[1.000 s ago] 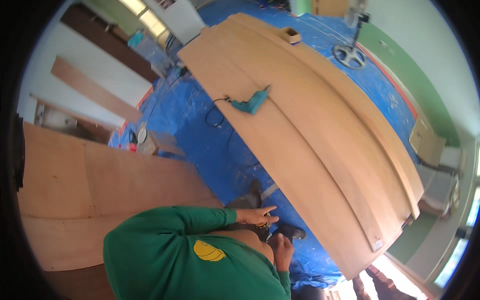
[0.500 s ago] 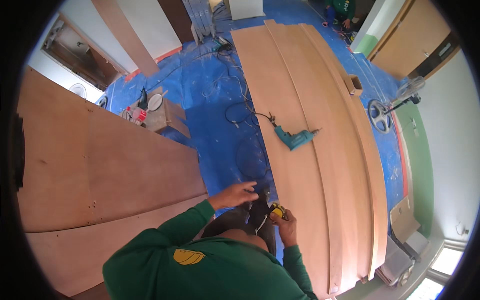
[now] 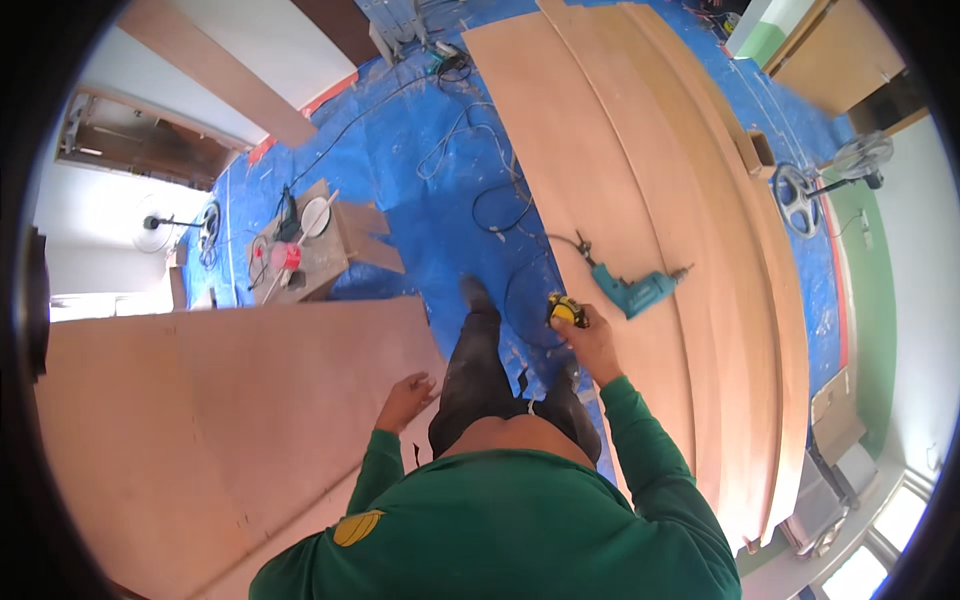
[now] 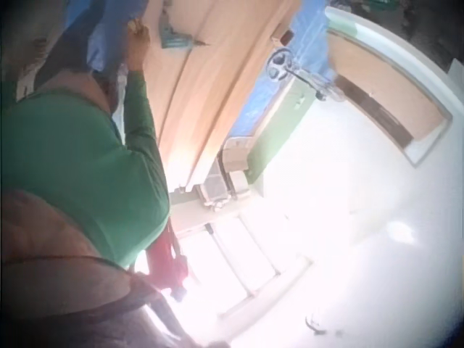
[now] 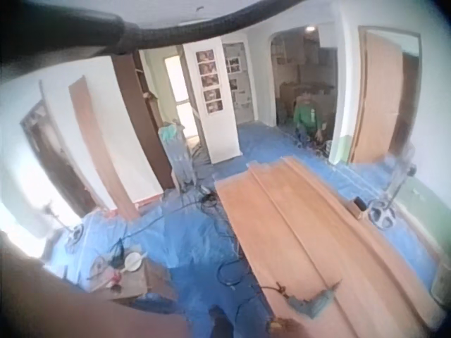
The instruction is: The person measures and marks a large curved wooden panel with a tape measure and pencil. They then use a power drill to drive screws into the panel, securing it to a structure. Finally, they use a circular saw to cut the panel along a marked line.
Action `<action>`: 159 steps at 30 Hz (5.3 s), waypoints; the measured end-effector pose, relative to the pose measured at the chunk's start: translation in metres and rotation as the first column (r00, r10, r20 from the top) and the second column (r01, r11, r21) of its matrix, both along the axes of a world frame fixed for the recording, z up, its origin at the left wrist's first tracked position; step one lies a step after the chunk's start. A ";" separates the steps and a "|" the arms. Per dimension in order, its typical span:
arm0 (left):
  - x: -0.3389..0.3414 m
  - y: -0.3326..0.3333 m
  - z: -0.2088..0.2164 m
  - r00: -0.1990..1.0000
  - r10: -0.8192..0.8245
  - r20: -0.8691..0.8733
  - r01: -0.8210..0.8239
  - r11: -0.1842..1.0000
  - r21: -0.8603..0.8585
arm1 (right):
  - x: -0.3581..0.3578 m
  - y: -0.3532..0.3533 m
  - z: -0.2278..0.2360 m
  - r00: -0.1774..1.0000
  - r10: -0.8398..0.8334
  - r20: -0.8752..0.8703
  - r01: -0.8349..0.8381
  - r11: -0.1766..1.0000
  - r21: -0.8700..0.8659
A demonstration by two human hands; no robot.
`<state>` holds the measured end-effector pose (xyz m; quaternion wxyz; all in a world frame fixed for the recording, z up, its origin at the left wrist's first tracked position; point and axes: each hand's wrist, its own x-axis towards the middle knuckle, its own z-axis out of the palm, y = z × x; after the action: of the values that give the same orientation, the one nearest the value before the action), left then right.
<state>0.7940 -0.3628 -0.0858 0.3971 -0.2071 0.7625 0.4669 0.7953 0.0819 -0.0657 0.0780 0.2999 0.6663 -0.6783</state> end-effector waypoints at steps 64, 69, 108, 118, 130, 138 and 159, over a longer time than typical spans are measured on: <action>-1.346 0.117 -0.098 0.439 -0.814 0.380 0.899 0.398 -0.184 | -0.810 0.428 -0.139 0.392 -0.870 0.299 0.825 0.477 0.304; -1.426 0.231 -0.106 0.639 -0.640 0.427 0.756 0.624 -0.196 | -0.845 0.326 -0.173 -0.040 -0.997 -0.061 0.676 -0.072 0.734; -0.966 0.521 -0.129 -0.583 -0.805 -0.113 0.689 -0.416 -0.593 | -0.714 -0.001 -0.160 0.003 -0.994 0.113 0.992 -0.011 -0.123; -0.881 0.571 -0.153 -0.318 -0.945 0.074 0.667 -0.278 -0.691 | -0.688 0.282 -0.167 -0.037 -0.998 0.047 0.994 -0.042 -0.098; -0.885 0.573 -0.169 -0.401 -0.906 0.133 0.629 -0.378 -0.680 | -0.274 0.021 -0.265 -0.197 -0.977 0.077 0.406 -0.010 0.914; -0.882 0.579 -0.155 -0.334 -0.929 0.158 0.658 -0.350 -0.667 | -0.001 -0.052 -0.337 0.236 -0.889 0.392 0.331 0.453 0.828; -1.068 0.624 -0.220 -0.387 -0.857 -0.339 0.892 -0.255 -0.374 | -0.710 -0.232 -0.078 -0.555 -0.760 0.337 0.552 -0.640 -0.534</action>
<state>-0.2735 0.2608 -0.3056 0.3978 0.6233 0.6729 0.0225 0.0858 -0.1501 -0.1437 -0.5959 0.5397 -0.1789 -0.5671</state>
